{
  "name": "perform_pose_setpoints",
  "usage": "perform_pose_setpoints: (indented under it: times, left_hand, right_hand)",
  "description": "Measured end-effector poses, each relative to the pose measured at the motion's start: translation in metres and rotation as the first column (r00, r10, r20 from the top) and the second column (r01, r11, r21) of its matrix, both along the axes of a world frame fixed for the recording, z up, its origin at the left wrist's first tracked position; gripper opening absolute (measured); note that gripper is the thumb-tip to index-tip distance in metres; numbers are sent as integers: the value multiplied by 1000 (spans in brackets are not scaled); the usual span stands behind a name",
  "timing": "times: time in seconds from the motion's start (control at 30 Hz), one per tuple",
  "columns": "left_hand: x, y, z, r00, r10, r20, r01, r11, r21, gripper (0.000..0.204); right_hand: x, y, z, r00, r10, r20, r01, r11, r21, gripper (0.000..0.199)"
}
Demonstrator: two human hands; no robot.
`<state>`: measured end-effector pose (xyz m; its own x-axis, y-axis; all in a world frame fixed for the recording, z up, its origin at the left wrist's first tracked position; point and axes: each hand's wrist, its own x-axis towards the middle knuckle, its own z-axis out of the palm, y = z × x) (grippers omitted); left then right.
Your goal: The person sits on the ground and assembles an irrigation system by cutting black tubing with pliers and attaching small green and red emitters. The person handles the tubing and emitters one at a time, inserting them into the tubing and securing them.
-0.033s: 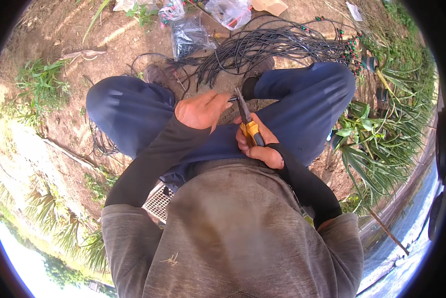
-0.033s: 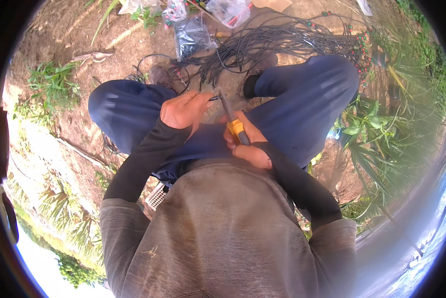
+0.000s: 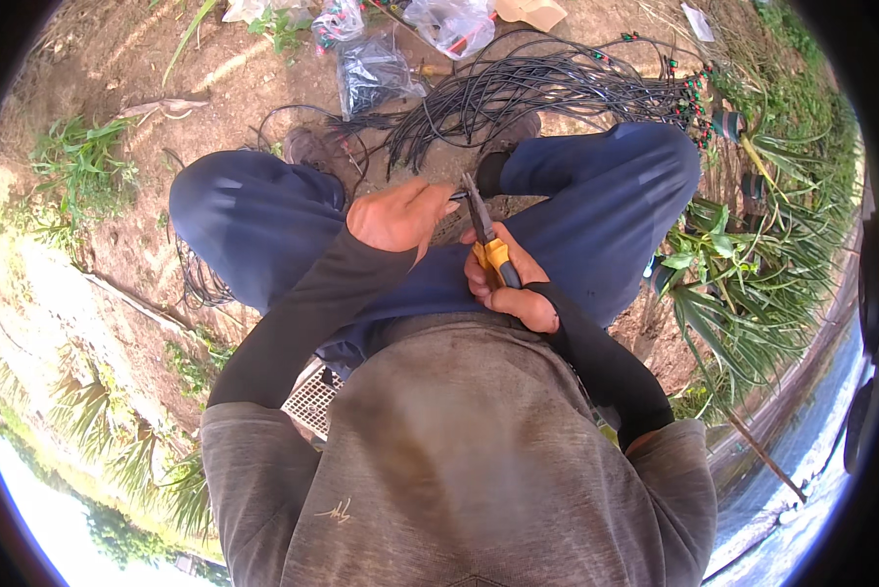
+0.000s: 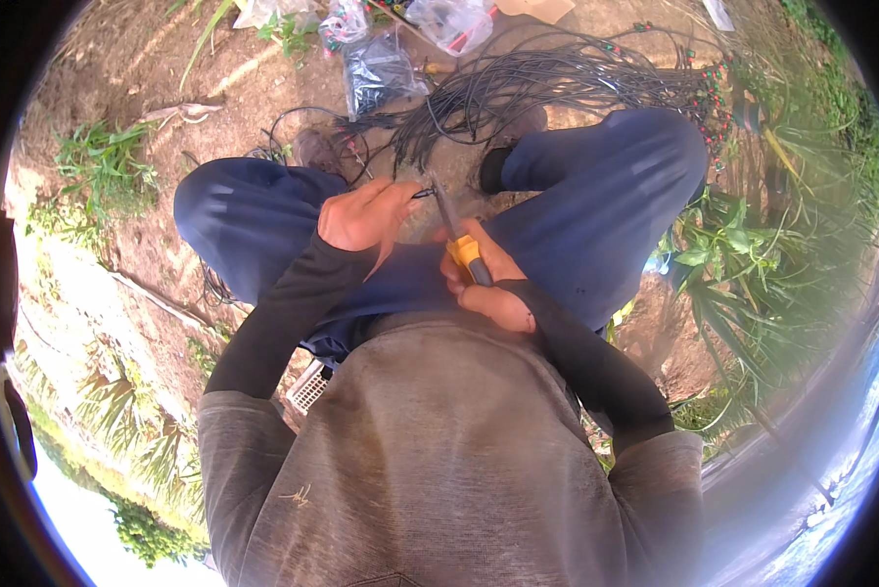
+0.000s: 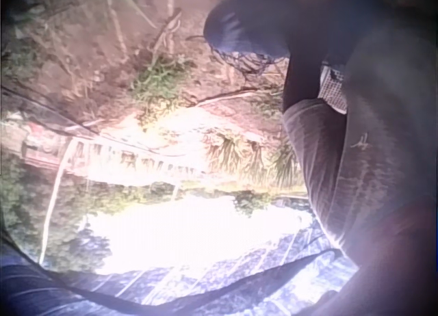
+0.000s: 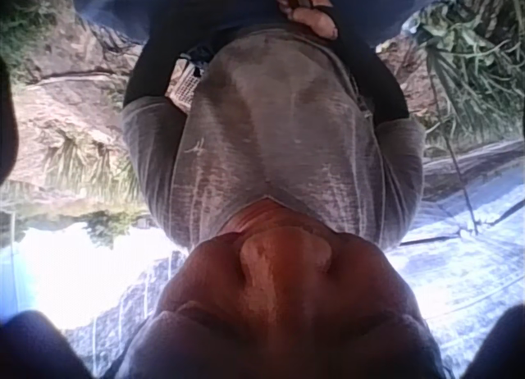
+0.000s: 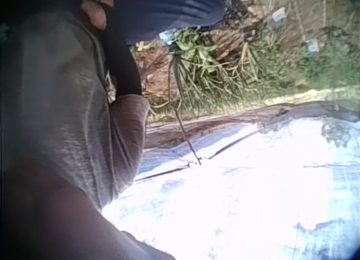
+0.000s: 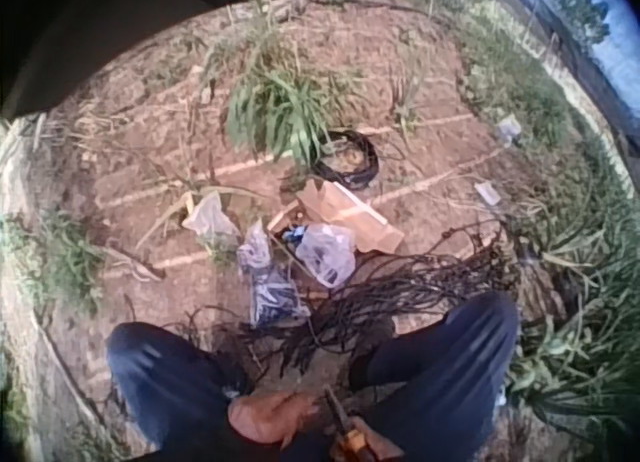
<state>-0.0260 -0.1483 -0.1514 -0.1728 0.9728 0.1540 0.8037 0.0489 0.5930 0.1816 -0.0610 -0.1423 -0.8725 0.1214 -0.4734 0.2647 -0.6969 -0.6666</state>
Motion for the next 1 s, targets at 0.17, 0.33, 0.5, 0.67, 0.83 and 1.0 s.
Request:
perform_pose_setpoints:
  times: [0.17,0.33,0.5,0.67,0.83,1.0]
  left_hand:
    - [4,9,9,920,87,383,-24,986,-165,12]
    - [6,7,7,800,237,551,-43,939,-342,18]
    - [5,3,6,570,388,724,-29,891,-454,30]
    - [-1,0,12,135,481,866,118,860,-496,33]
    - [-17,-6,-4,-338,563,754,421,807,-413,33]
    - [-26,-3,-11,-416,572,707,542,780,-312,31]
  right_hand:
    - [-2,-5,4,999,-28,41,28,999,16,67]
    - [-1,-12,-6,999,12,53,-24,972,233,65]
    - [-4,-14,-4,990,62,130,-118,869,480,63]
    - [-12,-11,10,976,77,206,-198,717,668,61]
    - [-8,-9,0,980,94,175,-199,453,869,62]
    - [-11,3,8,952,163,260,-307,497,812,65]
